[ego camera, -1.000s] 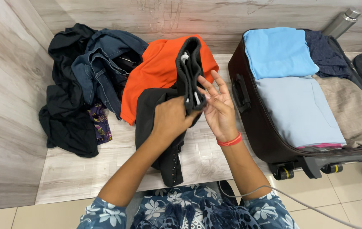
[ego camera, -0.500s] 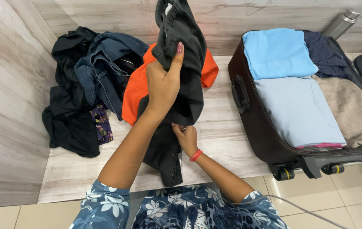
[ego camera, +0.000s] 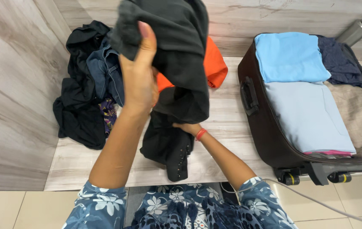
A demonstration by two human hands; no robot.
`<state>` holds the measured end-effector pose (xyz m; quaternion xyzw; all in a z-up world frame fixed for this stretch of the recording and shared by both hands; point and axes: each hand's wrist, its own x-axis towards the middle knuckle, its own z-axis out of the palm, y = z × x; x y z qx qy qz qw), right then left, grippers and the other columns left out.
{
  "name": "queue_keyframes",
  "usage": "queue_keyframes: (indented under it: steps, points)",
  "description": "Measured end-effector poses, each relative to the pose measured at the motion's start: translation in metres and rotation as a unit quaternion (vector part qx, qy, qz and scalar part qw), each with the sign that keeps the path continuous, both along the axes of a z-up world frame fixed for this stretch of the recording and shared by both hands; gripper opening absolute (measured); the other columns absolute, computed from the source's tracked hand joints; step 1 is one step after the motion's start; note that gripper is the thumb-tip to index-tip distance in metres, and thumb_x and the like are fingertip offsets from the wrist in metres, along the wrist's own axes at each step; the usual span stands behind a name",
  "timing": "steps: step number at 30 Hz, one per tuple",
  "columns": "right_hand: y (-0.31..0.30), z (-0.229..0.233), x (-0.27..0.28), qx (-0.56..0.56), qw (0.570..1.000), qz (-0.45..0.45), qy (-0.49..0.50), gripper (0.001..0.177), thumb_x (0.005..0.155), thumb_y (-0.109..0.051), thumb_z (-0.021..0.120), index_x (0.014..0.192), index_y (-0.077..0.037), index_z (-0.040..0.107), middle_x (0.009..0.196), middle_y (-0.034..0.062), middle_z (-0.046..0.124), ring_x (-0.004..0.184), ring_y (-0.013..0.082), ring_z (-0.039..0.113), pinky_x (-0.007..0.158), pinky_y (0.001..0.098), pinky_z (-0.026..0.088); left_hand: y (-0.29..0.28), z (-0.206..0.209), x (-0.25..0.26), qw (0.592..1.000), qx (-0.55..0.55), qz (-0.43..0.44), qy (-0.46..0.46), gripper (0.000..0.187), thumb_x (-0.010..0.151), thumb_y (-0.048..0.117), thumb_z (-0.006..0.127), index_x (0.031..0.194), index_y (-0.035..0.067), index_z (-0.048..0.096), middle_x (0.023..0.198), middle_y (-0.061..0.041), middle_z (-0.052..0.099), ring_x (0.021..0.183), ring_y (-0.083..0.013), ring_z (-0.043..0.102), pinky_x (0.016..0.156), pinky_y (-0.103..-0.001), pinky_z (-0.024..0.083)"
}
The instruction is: The person folds various articles of clothing, including light blue pants, dark blue shorts, and black pants, on a wooden surface. They then place the folded items into an open suitcase. The person handles the clothes one by one, smoothing and folding them before stacking them inside the luggage.
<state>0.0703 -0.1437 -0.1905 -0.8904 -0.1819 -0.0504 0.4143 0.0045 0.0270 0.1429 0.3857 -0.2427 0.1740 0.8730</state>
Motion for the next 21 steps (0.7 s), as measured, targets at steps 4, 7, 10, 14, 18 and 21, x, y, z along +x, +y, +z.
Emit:
queue_keyframes:
  steps: [4,7,10,14,18,21]
  points:
    - [-0.073,0.046,0.001,-0.129,0.976,-0.177,0.018,0.024,0.080,-0.016,0.077,0.104,-0.018,0.080,0.099,0.0132,0.072,0.091,0.0339,0.071,0.081,0.0428,0.056,0.090,-0.007,0.018,0.990,-0.050,0.130,-0.025,0.052,0.107,0.032,0.073,0.144,0.003,0.051,0.138,-0.008,0.063,0.124,-0.0187,0.064,0.109,-0.037,0.058]
    - [-0.126,0.128,-0.036,-0.195,0.899,-0.314,-0.235,0.027,0.075,-0.001,0.072,0.098,-0.014,0.071,0.100,0.0105,0.063,0.081,0.0354,0.064,0.067,0.0468,0.050,0.160,-0.032,0.024,0.989,-0.038,0.140,-0.033,0.057,0.112,0.033,0.070,0.153,-0.002,0.051,0.148,-0.013,0.061,0.133,-0.0243,0.062,0.116,-0.042,0.051]
    - [-0.147,0.177,-0.066,-0.092,0.886,-0.338,-0.303,0.037,0.072,0.013,0.063,0.101,-0.011,0.065,0.098,0.0067,0.058,0.084,0.0268,0.063,0.073,0.0385,0.051,0.200,-0.081,0.020,0.990,-0.024,0.128,0.045,0.055,0.110,0.036,0.066,0.147,-0.002,0.054,0.149,-0.014,0.059,0.136,-0.0251,0.062,0.118,-0.041,0.051]
    - [-0.145,0.161,-0.096,-0.135,0.906,-0.287,-0.280,0.059,0.066,0.018,0.060,0.115,-0.013,0.071,0.097,0.0069,0.056,0.082,0.0252,0.061,0.070,0.0367,0.049,0.223,-0.175,0.012,0.954,-0.008,0.225,0.196,0.061,0.102,0.042,0.068,0.142,-0.001,0.054,0.143,-0.013,0.059,0.132,-0.0261,0.060,0.113,-0.041,0.052]
    - [-0.138,0.103,-0.122,-0.239,0.930,-0.205,-0.188,0.071,0.063,0.014,0.068,0.125,-0.021,0.075,0.094,0.0048,0.058,0.079,0.0233,0.060,0.063,0.0366,0.049,0.252,-0.266,-0.016,0.884,0.003,0.299,0.359,0.067,0.099,0.049,0.066,0.144,0.001,0.053,0.148,-0.013,0.055,0.136,-0.0255,0.057,0.111,-0.039,0.050]
    - [-0.129,0.056,-0.137,-0.254,0.932,-0.199,-0.163,0.057,0.070,0.010,0.069,0.117,-0.021,0.077,0.103,0.0050,0.062,0.096,0.0238,0.059,0.076,0.0373,0.049,0.262,-0.312,-0.037,0.844,-0.007,0.294,0.449,0.068,0.099,0.049,0.064,0.146,0.003,0.046,0.150,-0.012,0.051,0.136,-0.0242,0.053,0.108,-0.040,0.048]
